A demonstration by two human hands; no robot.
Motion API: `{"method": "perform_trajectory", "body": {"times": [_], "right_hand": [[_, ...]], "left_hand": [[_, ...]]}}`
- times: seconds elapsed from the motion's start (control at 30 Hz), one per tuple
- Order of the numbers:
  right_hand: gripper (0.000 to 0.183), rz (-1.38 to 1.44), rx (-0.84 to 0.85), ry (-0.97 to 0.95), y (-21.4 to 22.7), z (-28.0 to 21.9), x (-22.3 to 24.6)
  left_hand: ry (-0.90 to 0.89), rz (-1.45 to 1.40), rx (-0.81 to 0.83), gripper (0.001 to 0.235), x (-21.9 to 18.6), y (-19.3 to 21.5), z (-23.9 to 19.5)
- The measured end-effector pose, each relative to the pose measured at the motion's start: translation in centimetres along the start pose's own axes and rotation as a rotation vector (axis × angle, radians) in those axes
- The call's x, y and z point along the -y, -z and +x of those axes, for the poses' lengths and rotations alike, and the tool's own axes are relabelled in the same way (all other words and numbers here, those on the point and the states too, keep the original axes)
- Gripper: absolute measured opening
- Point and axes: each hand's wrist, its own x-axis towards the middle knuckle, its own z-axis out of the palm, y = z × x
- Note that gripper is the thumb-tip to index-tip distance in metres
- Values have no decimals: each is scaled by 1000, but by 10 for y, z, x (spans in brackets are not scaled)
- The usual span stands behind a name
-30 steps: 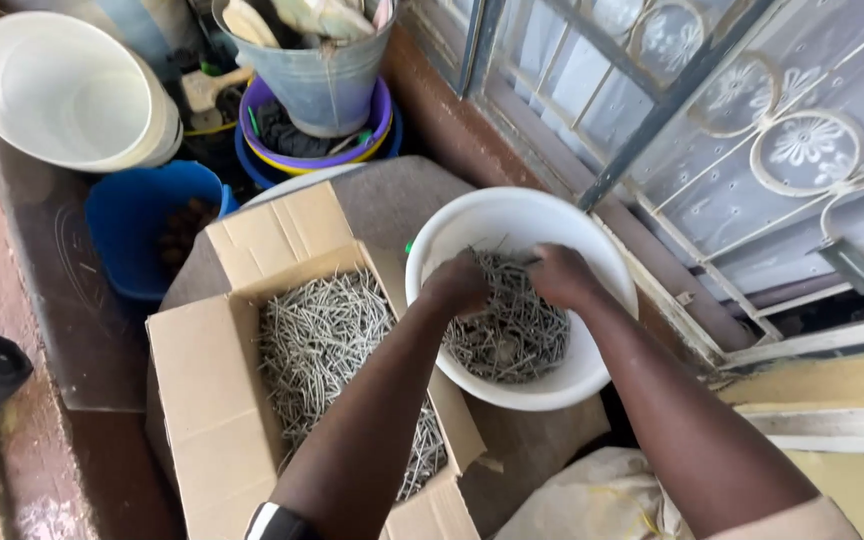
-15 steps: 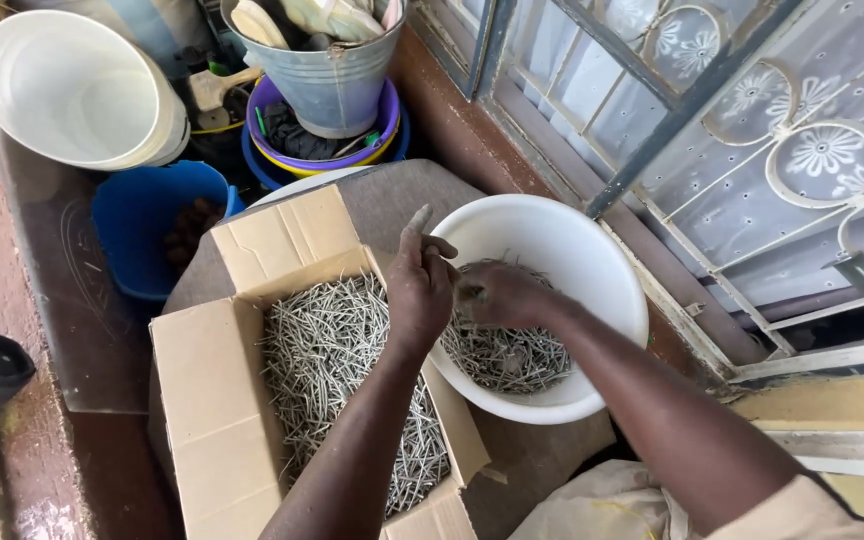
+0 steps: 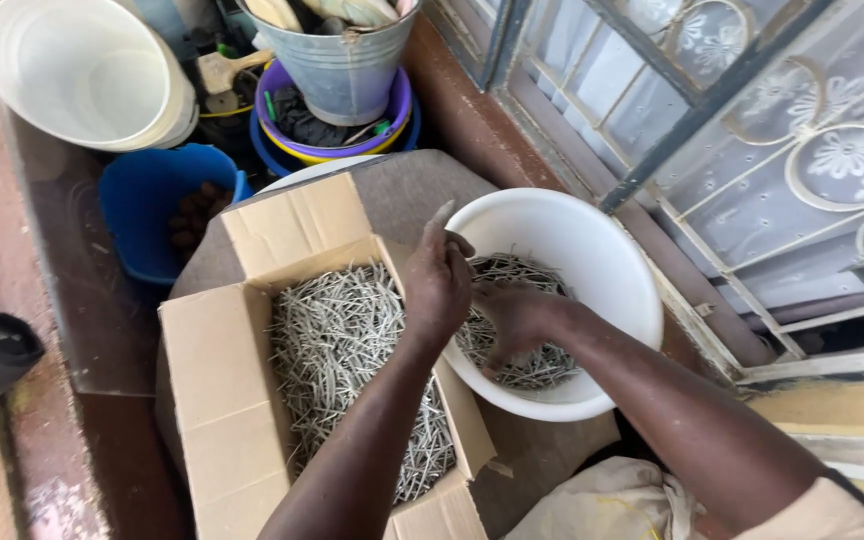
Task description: The person transfers silver nails from a cardboard box into a white bucket. They then pour black and red plastic wall anchors from the bucket back into the box and mix the contents by hand.
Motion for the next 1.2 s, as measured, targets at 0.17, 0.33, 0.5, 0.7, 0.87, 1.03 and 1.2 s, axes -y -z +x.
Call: {"method": "perform_trajectory", "body": {"times": [0.17,0.33,0.5,0.7,0.87,1.03,1.2], "right_hand": [[121,-106,-203,22,-47,8,-19],[93,-121,-358,34,-45,5,-29],[76,178,-439,-126,-5,-20,-18],[103,169,-277,-107,-9,-26,-7],[137,-162,-258,-68,-27,-6,0],[114,-253,-341,-56,-36,28,-16],[93,45,-320,-6,-48,37,-16]], "left_hand": [[20,28,-11,50,12,-7,3],[29,65,18,50,8,-6,3],[11,38,24,52,14,-5,3],[8,66,29,51,6,-4,2],[19,101,65,52,-3,1,3],[20,140,83,51,-5,0,4],[-28,138,70,52,-10,3,-1]]}}
